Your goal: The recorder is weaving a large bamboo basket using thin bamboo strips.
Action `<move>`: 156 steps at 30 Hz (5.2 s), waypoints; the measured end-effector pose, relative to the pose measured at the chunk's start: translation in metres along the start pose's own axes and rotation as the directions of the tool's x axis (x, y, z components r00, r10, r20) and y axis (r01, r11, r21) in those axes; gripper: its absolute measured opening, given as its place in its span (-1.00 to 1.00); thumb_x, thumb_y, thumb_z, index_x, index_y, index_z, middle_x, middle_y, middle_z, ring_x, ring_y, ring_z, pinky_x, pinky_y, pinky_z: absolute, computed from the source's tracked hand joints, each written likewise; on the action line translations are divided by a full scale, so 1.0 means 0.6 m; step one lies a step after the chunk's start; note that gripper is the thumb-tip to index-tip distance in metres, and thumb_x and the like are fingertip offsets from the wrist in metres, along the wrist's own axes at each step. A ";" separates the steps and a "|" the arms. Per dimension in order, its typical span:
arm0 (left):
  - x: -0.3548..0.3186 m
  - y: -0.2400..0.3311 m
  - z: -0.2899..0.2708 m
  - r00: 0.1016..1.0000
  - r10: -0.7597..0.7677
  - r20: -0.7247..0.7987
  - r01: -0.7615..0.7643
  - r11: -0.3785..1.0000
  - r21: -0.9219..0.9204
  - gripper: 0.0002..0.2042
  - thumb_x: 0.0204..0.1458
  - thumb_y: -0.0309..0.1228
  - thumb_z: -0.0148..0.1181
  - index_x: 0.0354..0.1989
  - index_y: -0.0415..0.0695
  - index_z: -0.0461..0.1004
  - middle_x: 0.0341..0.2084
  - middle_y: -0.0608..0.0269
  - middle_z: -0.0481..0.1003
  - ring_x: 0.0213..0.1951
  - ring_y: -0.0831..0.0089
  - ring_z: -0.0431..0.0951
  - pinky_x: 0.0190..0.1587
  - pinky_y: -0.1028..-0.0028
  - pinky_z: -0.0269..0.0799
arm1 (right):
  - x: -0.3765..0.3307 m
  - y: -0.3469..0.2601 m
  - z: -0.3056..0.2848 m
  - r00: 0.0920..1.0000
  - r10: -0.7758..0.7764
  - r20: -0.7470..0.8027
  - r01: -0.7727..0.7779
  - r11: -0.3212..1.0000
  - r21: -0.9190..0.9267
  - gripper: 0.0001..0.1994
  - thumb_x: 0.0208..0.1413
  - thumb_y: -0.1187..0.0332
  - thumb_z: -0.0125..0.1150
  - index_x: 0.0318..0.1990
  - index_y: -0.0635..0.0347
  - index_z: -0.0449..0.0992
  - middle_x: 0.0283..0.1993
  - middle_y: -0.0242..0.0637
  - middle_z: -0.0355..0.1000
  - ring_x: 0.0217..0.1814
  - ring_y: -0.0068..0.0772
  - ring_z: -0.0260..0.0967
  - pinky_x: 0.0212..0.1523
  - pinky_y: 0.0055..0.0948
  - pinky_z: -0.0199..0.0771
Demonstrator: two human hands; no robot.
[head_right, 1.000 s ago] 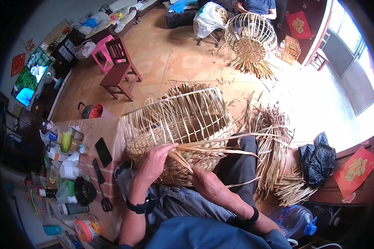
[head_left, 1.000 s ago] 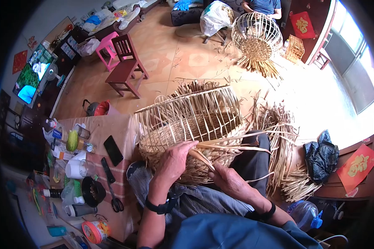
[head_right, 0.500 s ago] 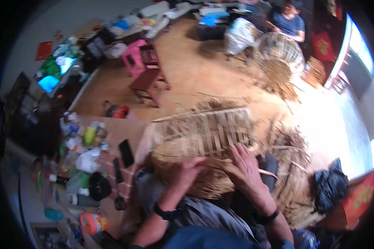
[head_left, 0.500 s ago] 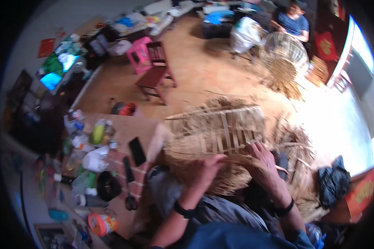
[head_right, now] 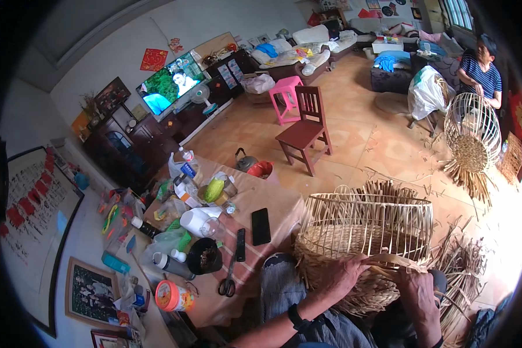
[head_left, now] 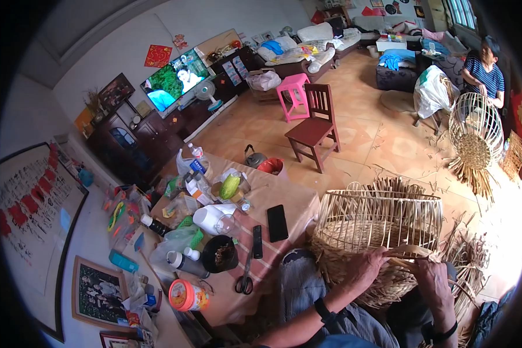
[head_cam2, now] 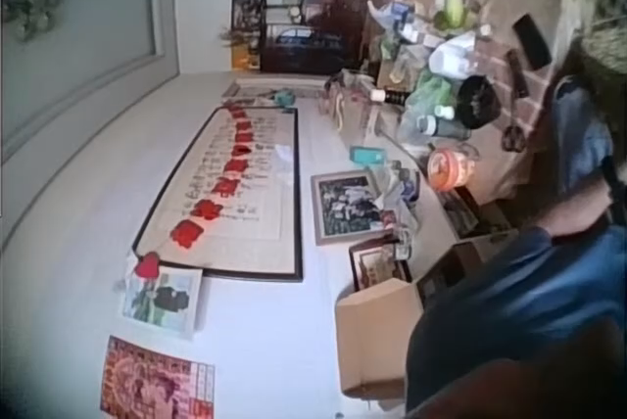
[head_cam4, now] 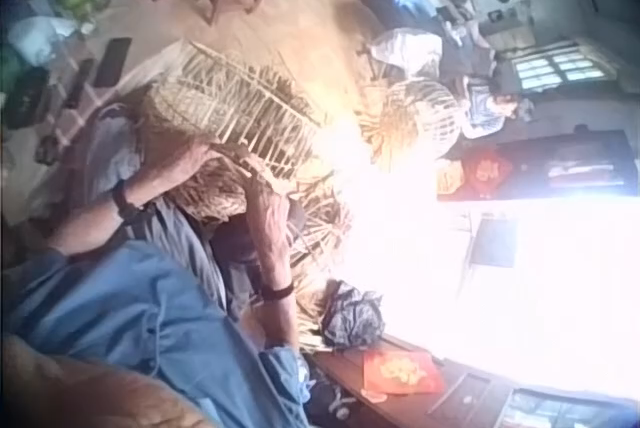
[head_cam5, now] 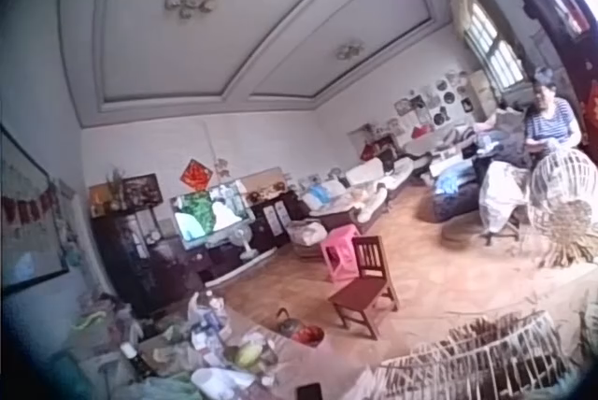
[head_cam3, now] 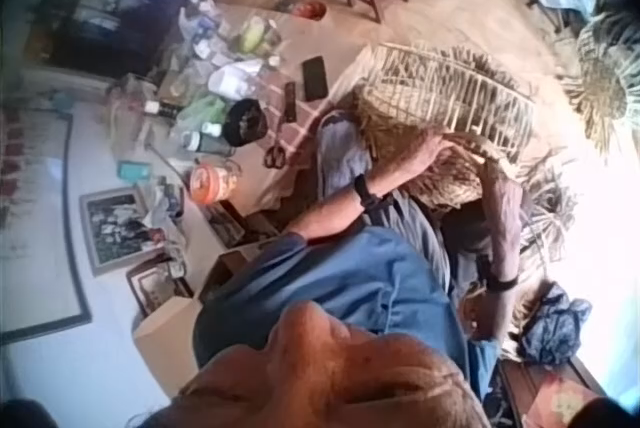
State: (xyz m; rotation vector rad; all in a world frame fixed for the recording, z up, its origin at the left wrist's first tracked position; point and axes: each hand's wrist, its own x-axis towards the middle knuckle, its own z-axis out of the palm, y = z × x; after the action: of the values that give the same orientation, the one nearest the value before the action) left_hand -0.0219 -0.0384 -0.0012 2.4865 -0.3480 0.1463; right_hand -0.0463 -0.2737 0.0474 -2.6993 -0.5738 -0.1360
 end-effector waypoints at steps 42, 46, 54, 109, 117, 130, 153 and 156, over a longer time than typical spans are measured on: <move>-0.042 -0.026 0.008 0.903 0.429 -0.012 -0.419 0.886 0.197 -0.46 0.19 -0.54 -0.02 0.39 -0.30 0.26 0.19 -0.08 0.45 0.24 0.14 0.47 0.40 0.23 0.31 | 0.085 -0.016 0.111 0.838 0.542 0.061 -0.242 0.270 0.932 -0.85 0.19 0.44 0.40 -0.29 0.34 0.56 -0.43 -0.37 0.55 -0.45 -0.58 0.45 -0.39 -0.51 0.49; -0.053 -0.016 0.021 0.911 0.406 0.067 -0.403 0.846 0.348 -0.46 0.18 -0.46 -0.03 0.36 -0.35 0.28 0.23 -0.10 0.41 0.29 0.14 0.42 0.47 0.21 0.21 | 0.090 -0.022 0.084 0.966 0.251 -0.065 -0.113 0.632 0.767 -0.90 0.16 0.53 0.34 -0.29 0.39 0.53 -0.38 -0.17 0.56 -0.40 -0.38 0.52 -0.35 -0.39 0.51; -0.045 0.011 0.029 0.940 0.340 0.010 -0.301 0.818 0.490 -0.51 0.10 -0.45 0.04 0.22 -0.42 0.38 0.08 -0.10 0.44 0.17 0.10 0.48 0.35 0.20 0.32 | 0.097 -0.028 0.059 0.985 -0.020 -0.173 0.118 0.808 0.578 -0.89 0.07 0.57 0.37 -0.27 0.32 0.55 -0.25 -0.10 0.57 -0.21 -0.08 0.56 -0.18 -0.25 0.55; 0.024 0.024 -0.015 0.972 0.207 -0.107 -0.222 0.963 -0.153 -0.83 0.05 -0.58 0.30 -0.20 -0.16 0.47 -0.33 0.09 0.51 -0.27 0.04 0.62 -0.26 0.19 0.56 | 0.054 -0.047 0.116 0.914 0.261 -0.311 -0.119 0.905 0.409 -0.86 0.02 0.33 0.45 -0.31 0.18 0.70 -0.46 -0.21 0.38 -0.45 -0.12 0.47 -0.44 -0.21 0.39; 0.034 0.022 -0.025 0.944 0.326 -0.060 -0.326 0.945 0.006 -0.88 0.08 -0.58 0.19 -0.22 -0.22 0.45 -0.40 0.02 0.54 -0.32 0.06 0.64 -0.30 0.20 0.57 | 0.045 -0.066 0.101 0.906 0.037 -0.422 0.099 0.950 0.297 -0.73 0.08 0.42 0.36 -0.04 0.16 0.59 -0.14 -0.16 0.48 -0.25 -0.03 0.54 -0.30 -0.16 0.54; 0.042 0.018 0.037 0.991 0.116 -0.064 -0.128 0.961 -0.245 -0.76 0.06 -0.67 0.20 -0.14 -0.22 0.31 -0.48 -0.09 0.55 -0.36 -0.06 0.66 -0.39 0.06 0.49 | 0.030 -0.029 0.148 0.910 0.321 -0.260 -0.148 0.841 0.521 -0.65 0.15 0.32 0.43 0.01 0.16 0.44 -0.21 -0.07 0.56 -0.35 -0.12 0.61 -0.31 -0.23 0.57; 0.024 0.012 0.006 0.988 0.147 -0.045 -0.153 0.965 -0.213 -0.84 0.14 -0.50 0.30 -0.11 -0.14 0.57 -0.29 0.18 0.47 -0.34 0.11 0.62 -0.34 0.21 0.53 | 0.051 -0.006 0.140 0.869 0.467 -0.163 -0.142 0.552 0.822 -0.83 0.08 0.64 0.40 -0.26 0.25 0.51 -0.39 -0.38 0.53 -0.46 -0.67 0.47 -0.51 -0.62 0.45; 0.020 0.027 0.020 0.973 0.198 -0.114 -0.216 0.961 -0.172 -0.73 0.16 -0.54 0.25 0.04 -0.19 0.47 -0.22 0.09 0.46 -0.31 0.06 0.61 -0.32 0.18 0.55 | 0.051 -0.016 0.137 0.848 0.529 -0.035 -0.213 0.401 0.891 -0.82 0.10 0.63 0.39 -0.25 0.23 0.48 -0.39 -0.43 0.52 -0.47 -0.73 0.44 -0.55 -0.63 0.38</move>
State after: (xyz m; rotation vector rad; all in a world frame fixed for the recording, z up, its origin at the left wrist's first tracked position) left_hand -0.0145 -0.0609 0.0005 2.2481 -0.5562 0.3049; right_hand -0.0210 -0.2230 -0.0204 -1.6485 0.1229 -0.1067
